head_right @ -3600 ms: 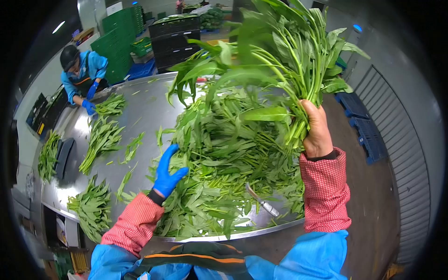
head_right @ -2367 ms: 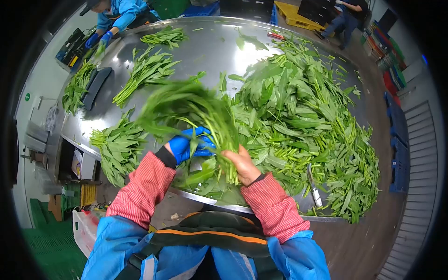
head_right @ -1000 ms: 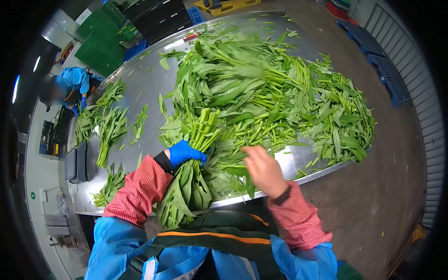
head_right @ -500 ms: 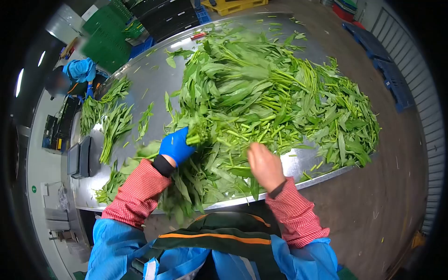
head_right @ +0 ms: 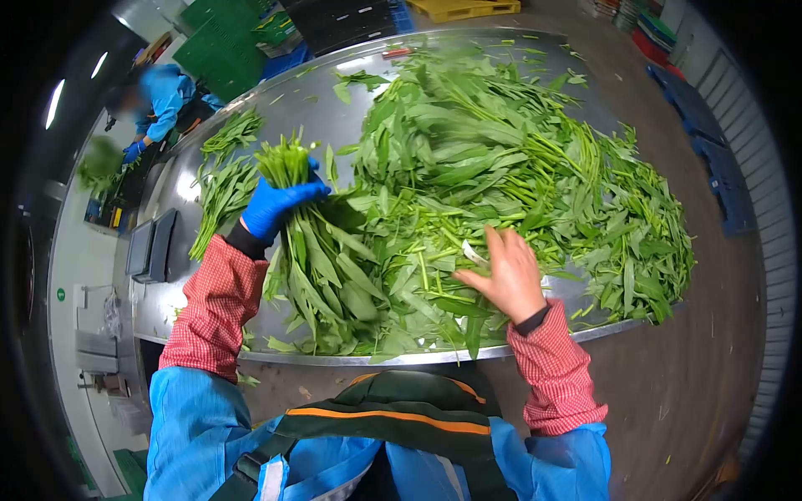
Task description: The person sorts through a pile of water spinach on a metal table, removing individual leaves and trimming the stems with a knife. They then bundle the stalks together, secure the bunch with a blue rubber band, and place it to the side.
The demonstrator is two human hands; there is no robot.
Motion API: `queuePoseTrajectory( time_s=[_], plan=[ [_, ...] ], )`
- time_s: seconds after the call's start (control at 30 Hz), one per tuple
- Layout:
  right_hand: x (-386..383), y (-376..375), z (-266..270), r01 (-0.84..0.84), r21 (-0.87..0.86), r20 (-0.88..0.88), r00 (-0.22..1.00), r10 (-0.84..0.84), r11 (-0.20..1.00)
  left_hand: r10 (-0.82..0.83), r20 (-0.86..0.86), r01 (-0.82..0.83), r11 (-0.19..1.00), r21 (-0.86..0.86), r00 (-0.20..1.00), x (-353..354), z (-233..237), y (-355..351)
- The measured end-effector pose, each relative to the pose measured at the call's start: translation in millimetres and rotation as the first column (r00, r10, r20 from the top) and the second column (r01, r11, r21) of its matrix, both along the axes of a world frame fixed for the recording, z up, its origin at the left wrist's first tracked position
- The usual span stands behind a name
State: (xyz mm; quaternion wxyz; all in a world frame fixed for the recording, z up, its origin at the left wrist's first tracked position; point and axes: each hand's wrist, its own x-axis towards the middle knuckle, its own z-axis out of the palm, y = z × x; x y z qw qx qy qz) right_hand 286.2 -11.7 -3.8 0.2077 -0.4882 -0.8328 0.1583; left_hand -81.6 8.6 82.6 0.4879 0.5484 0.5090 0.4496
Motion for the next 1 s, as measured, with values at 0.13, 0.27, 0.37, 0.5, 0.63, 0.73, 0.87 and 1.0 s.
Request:
queuePoseTrajectory(
  time_s=[0.13, 0.27, 0.37, 0.5, 0.63, 0.73, 0.87, 1.0],
  plan=[
    [-79, 38, 46, -0.346, -0.192, -0.388, 0.886, 0.253, 0.918, -0.088, 0.321, 0.100, 0.995, -0.020, 0.943, -2, 16, -6],
    [-166, 50, 16, -0.558, -0.311, -0.414, 0.808, 0.419, 0.769, -0.020, 0.433, 0.014, 1.000, 0.018, 0.901, 1, 10, -12],
    [-206, 11, 18, -0.845, -0.344, -0.893, 0.428, 0.135, 0.409, 0.210, 0.443, -0.223, 0.975, -0.024, 0.872, 2, 3, -14],
    [-235, -16, -14, -0.871, -0.444, -0.876, 0.371, -0.308, 0.212, 0.356, 0.172, -0.356, 0.934, -0.034, 0.918, -14, -17, -25],
    [-237, -15, -38, -0.853, -0.491, -0.803, 0.362, -0.474, 0.179, 0.256, 0.174, -0.228, 0.960, -0.165, 0.951, -59, -86, -77],
    [-240, -14, -46, -0.838, -0.486, -0.805, 0.319, -0.500, 0.248, 0.131, -0.050, -0.136, 0.982, -0.130, 0.990, -50, -103, -132],
    [-258, -27, -63, -0.843, -0.522, -0.690, 0.331, -0.644, 0.126, 0.234, -0.105, -0.237, 0.971, -0.021, 0.967, -3, -115, -146],
    [-260, -27, -66, -0.891, -0.448, -0.675, 0.283, -0.681, 0.073, 0.316, 0.038, -0.314, 0.948, -0.050, 0.948, 0, -126, -136]
  ],
)
